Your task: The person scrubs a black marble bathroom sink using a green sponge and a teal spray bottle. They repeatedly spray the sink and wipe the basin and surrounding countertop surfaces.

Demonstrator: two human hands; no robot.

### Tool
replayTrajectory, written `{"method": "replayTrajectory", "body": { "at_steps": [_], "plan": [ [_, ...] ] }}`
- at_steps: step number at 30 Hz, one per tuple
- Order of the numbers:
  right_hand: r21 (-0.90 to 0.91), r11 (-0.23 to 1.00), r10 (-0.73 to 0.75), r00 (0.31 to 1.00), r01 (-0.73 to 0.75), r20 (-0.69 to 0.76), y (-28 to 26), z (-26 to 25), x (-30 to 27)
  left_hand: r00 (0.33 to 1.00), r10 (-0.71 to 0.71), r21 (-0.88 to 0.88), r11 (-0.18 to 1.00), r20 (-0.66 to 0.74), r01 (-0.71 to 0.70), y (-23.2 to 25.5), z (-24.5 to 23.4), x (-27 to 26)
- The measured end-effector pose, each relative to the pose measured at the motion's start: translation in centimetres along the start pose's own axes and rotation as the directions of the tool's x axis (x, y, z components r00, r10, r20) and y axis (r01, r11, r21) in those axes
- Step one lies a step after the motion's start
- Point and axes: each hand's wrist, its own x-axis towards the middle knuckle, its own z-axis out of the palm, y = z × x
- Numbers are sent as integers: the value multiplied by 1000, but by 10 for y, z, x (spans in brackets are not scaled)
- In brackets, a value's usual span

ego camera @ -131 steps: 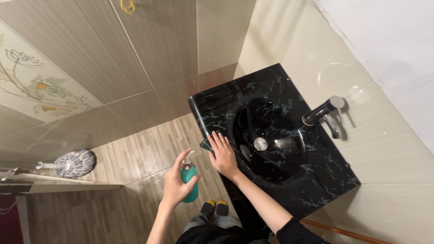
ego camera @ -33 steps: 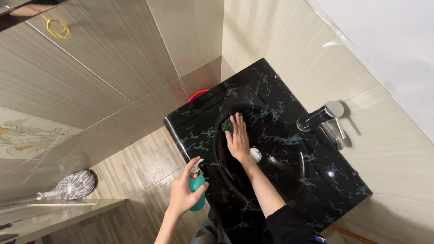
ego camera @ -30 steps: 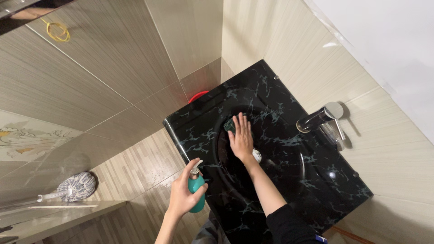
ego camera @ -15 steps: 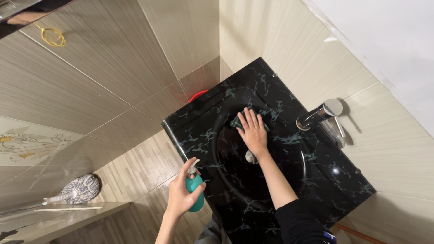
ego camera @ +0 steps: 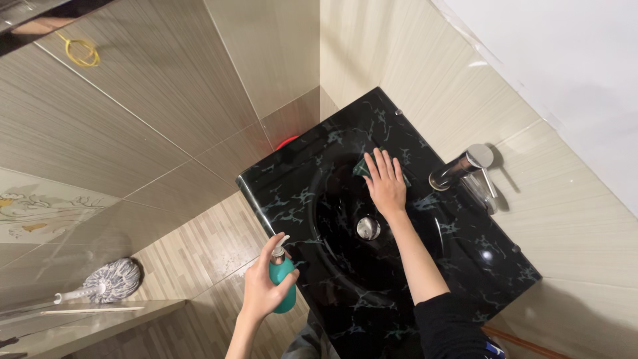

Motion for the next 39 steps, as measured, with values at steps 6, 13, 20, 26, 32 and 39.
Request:
{"method": "replayTrajectory", "body": {
  "at_steps": [6,13,20,26,32,39],
  "plan": [
    [134,990,47,997,-38,-64,12,-1,10,1000,7,16,1000,1,-7,2,-2,-3],
    [261,956,140,990,-133,-9,25,-6,20,1000,-30,8,1000,4,30,6,-3,-7],
    [406,874,248,963,-269,105,54,-12,37,1000,-3,-1,1000,-12,3,-2,-4,-10],
    [462,848,236,965,-261,113,80,-10,43,998,-56,-3,998,10,56,-2,3,-9],
    [412,869,269,960,-274,71,83,-2,45,996,-53,-4,999,72,54,8,15,-6],
    [429,863,283,959,-267,27,82,-3,47,997,-21,11,1000,73,21,14,17,-1]
  ]
}}
